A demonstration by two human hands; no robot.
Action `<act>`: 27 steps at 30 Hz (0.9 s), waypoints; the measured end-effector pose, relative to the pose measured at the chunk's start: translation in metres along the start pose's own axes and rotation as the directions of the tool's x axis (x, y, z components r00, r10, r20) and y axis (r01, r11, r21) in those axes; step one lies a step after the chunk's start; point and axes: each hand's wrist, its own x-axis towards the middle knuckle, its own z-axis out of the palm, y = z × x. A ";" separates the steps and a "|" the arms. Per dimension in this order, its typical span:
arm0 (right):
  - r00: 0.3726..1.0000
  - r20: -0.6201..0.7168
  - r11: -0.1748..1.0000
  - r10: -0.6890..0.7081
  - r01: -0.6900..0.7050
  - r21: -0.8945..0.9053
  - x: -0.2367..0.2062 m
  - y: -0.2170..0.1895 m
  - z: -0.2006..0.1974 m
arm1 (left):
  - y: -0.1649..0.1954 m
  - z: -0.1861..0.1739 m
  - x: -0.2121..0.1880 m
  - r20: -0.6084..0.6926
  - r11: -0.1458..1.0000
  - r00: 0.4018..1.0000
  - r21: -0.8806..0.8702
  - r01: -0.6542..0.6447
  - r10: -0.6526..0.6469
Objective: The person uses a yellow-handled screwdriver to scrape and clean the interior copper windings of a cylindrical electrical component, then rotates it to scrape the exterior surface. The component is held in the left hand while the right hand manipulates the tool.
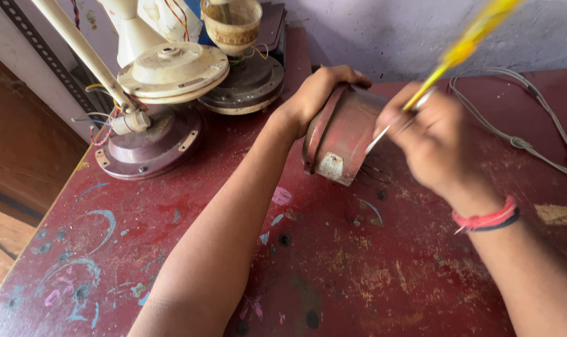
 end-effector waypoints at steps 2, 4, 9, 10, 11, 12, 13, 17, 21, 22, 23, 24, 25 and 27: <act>1.000 0.016 0.999 -0.023 0.022 0.028 0.001 0.002 0.001 | 0.002 0.000 -0.001 -0.024 0.999 1.000 0.049 0.012 -0.011; 0.996 -0.059 0.998 -0.066 0.067 0.016 0.004 0.003 0.001 | 0.002 0.000 -0.005 -0.033 0.998 0.999 0.057 0.036 -0.034; 1.000 0.003 0.998 -0.030 0.031 -0.060 0.004 0.000 0.002 | 0.002 0.001 -0.006 -0.050 0.997 0.996 0.021 0.075 -0.074; 1.000 0.018 0.994 -0.007 0.009 -0.108 0.003 -0.002 0.004 | 0.002 0.000 -0.005 -0.034 0.998 0.998 0.018 0.060 -0.059; 0.999 -0.042 0.999 -0.020 0.018 -0.051 0.002 -0.003 0.004 | 0.002 0.000 -0.003 -0.017 0.999 0.999 0.010 0.046 -0.046; 0.995 -0.099 0.999 -0.031 0.031 0.004 0.001 -0.006 0.005 | 0.001 0.000 -0.002 -0.001 1.000 1.000 0.000 0.030 -0.030; 0.987 -0.155 0.997 -0.042 0.052 0.057 0.001 -0.008 0.004 | 0.000 0.000 -0.001 0.006 1.000 1.000 -0.006 0.030 -0.030; 0.992 0.044 0.989 -0.118 0.121 -0.080 0.004 -0.019 0.002 | -0.003 -0.002 0.001 -0.008 0.999 0.999 0.007 0.034 -0.034; 0.894 0.081 0.810 -0.442 0.436 -0.393 0.009 -0.038 0.005 | -0.005 -0.002 0.001 0.013 0.995 0.998 -0.080 0.056 -0.055; 0.865 0.076 0.740 -0.496 0.467 -0.483 0.009 -0.043 0.009 | -0.005 -0.003 0.001 0.017 0.996 0.998 -0.077 0.054 -0.053; 0.869 0.122 0.724 -0.480 0.471 -0.504 0.008 -0.050 0.014 | -0.005 -0.003 0.002 0.022 0.996 0.999 -0.076 0.050 -0.049; 0.871 0.168 0.707 -0.461 0.475 -0.523 0.005 -0.056 0.020 | -0.005 -0.003 0.003 0.027 0.996 0.999 -0.073 0.047 -0.045; 0.872 0.211 0.691 -0.441 0.480 -0.541 0.002 -0.062 0.025 | -0.005 -0.003 0.004 0.023 0.996 0.999 -0.076 0.043 -0.042; 0.893 0.218 0.667 -0.394 0.441 -0.601 -0.006 -0.074 0.034 | -0.007 -0.003 0.004 0.013 0.996 0.999 -0.082 0.039 -0.038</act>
